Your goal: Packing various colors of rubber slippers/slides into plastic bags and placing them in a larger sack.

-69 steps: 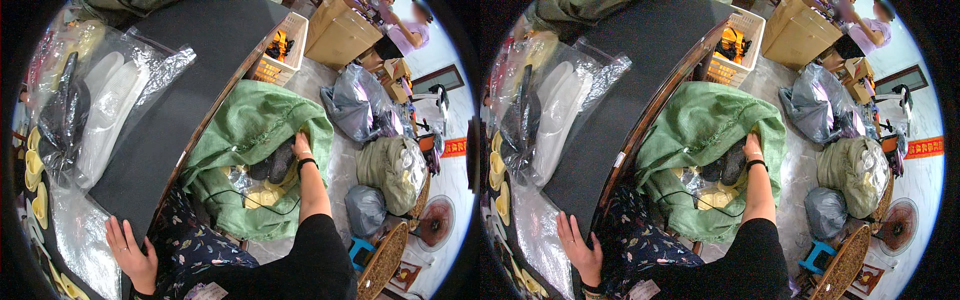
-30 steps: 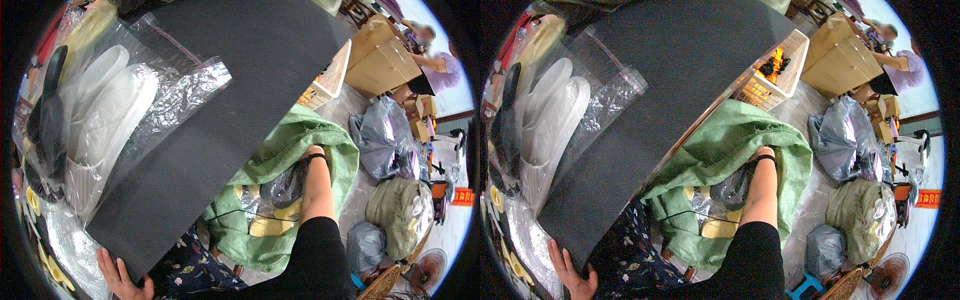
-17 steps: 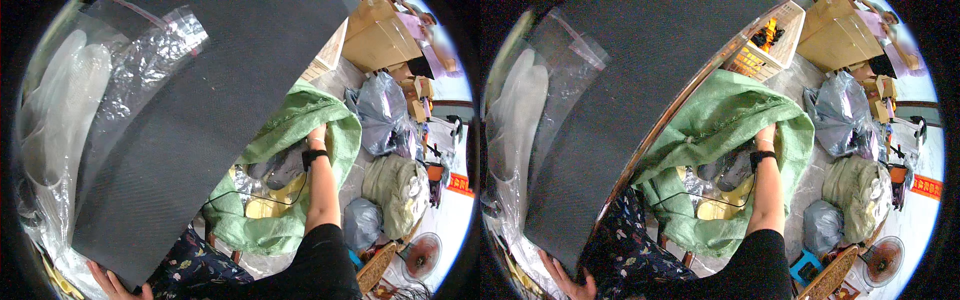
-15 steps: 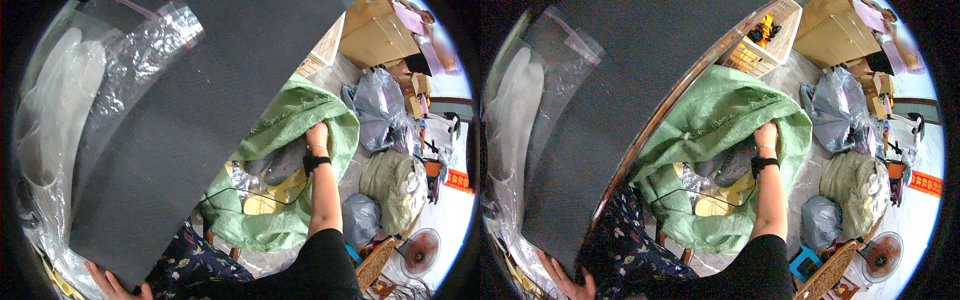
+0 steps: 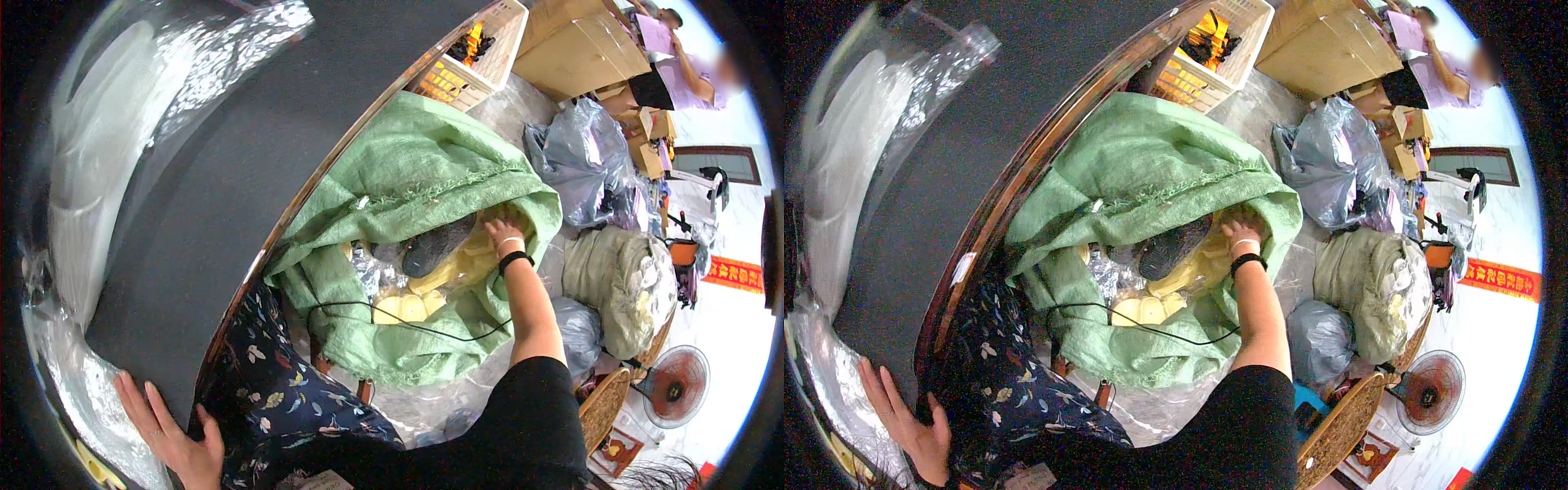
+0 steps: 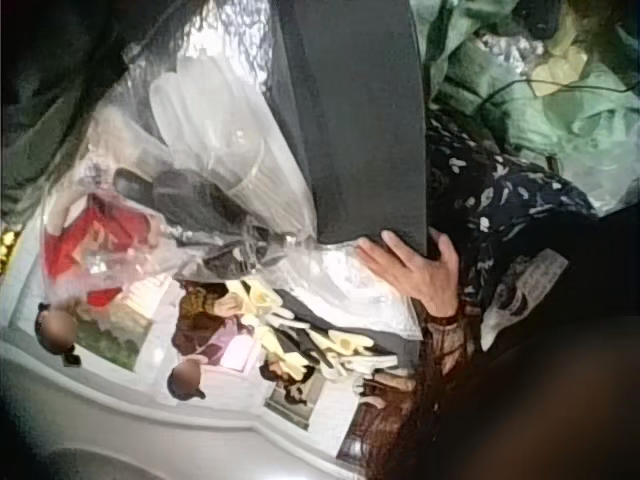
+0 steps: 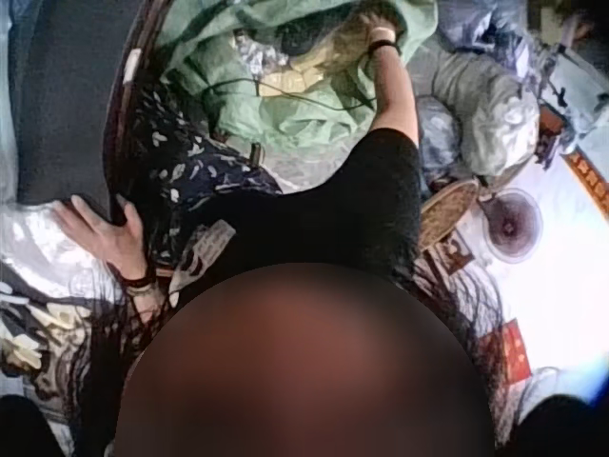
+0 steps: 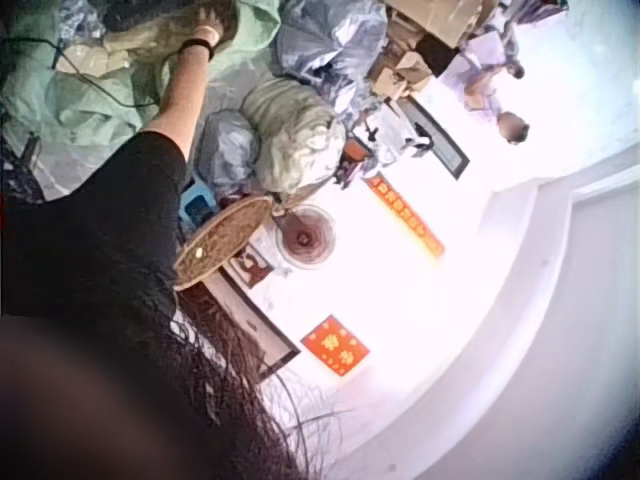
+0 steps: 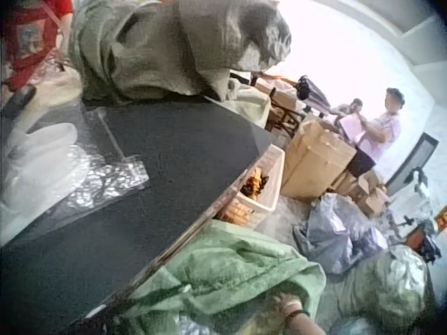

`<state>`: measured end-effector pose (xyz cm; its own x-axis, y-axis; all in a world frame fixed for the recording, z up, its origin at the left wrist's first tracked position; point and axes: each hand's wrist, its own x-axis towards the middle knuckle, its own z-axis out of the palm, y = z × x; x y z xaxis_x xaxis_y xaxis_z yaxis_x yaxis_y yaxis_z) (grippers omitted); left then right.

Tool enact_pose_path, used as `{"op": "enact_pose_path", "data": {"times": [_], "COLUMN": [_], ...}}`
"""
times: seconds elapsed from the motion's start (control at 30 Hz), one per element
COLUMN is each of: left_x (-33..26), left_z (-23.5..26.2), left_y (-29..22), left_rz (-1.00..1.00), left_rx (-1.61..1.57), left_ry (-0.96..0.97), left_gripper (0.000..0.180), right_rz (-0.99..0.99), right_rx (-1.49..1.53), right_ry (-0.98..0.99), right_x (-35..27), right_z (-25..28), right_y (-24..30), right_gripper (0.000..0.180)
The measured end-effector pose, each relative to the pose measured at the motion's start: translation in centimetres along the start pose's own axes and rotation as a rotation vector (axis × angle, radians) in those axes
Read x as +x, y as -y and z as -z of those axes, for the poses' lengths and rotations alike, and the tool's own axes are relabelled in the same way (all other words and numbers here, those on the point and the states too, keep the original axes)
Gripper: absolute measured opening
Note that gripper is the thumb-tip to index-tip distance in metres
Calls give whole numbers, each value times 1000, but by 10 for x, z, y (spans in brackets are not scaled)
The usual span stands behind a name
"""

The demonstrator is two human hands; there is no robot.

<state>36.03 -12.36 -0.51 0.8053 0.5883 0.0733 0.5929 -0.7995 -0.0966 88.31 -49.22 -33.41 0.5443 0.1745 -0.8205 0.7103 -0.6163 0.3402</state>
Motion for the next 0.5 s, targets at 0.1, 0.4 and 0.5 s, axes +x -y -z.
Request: {"op": "enact_pose_path", "data": {"times": [0.1,0.4,0.5], "left_x": [-7,-3,-3], "left_z": [-2,-4,-6], "left_y": [10,7,8], "left_rz": [-15,-15,-11], "left_rx": [36,6,-2], "left_ry": [11,-24,-17], "left_gripper": [73,71,72], "right_rz": [50,34,6], "right_rx": [-418,-717,-860], "right_ry": [-65,-120,-178], "right_x": [4,23,25], "right_z": [-9,-77,-102], "right_y": [51,72,57], "right_gripper": [80,52,45]}}
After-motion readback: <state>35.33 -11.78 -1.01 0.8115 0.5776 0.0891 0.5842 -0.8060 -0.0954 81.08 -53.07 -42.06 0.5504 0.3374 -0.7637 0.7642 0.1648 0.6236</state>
